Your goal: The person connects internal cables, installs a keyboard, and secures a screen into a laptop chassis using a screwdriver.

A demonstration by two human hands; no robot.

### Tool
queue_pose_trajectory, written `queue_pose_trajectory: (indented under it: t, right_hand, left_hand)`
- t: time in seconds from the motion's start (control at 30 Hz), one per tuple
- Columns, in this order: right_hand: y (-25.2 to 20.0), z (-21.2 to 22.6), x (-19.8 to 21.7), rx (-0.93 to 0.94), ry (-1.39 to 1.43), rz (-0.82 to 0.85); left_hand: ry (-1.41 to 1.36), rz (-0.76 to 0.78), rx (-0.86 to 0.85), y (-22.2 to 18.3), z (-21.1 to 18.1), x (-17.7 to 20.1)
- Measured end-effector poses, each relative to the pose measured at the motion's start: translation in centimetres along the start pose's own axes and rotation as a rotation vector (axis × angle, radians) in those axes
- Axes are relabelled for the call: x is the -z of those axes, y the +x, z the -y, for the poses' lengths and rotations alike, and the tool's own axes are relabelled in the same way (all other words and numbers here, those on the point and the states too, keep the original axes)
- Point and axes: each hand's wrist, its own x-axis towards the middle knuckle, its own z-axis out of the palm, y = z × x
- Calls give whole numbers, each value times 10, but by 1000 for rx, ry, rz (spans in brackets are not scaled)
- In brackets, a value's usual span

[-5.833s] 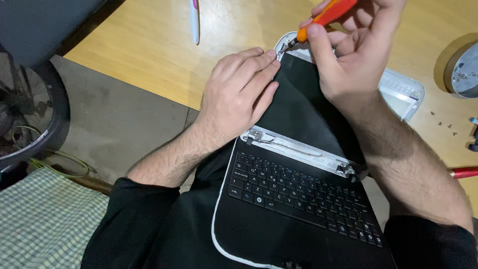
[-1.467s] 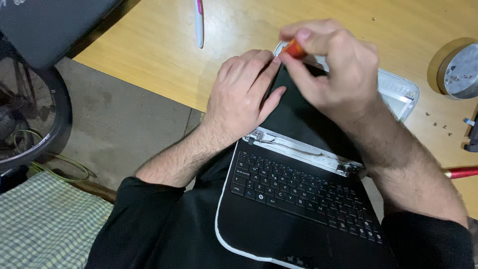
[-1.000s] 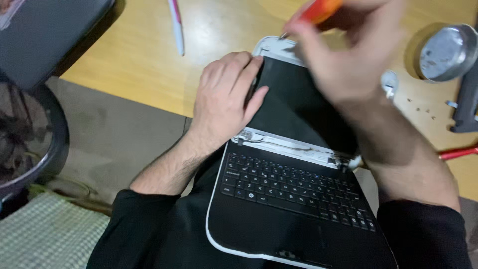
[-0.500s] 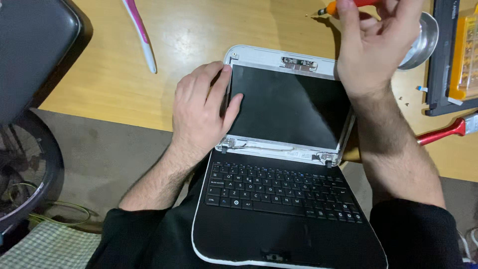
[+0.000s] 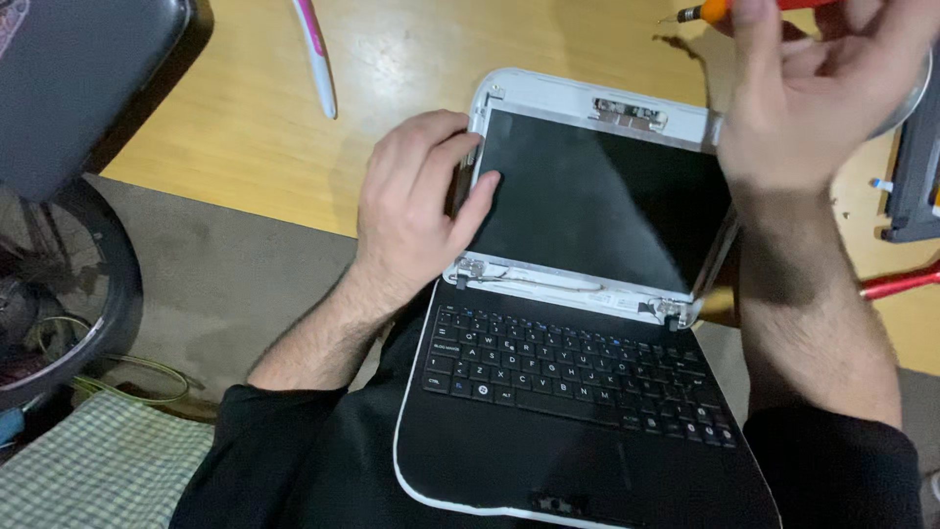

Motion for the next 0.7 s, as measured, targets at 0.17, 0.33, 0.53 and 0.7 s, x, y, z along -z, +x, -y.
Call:
queue_pose_trajectory:
  t: [0.17, 0.33, 0.53, 0.7]
  right_hand:
    - [-24, 92, 41, -72, -54, 236]
    - [-75, 123, 83, -214, 62, 225]
    - [-150, 129, 82, -514, 214, -37]
    - [-178, 113, 86, -530, 264, -135]
  left_hand:
    - [-135, 40, -131, 15, -7, 10]
    - [-203, 320, -367, 43, -34, 0]
    - [-280, 608, -714, 83, -80, -54]
    - [-133, 724, -845, 99, -110, -97]
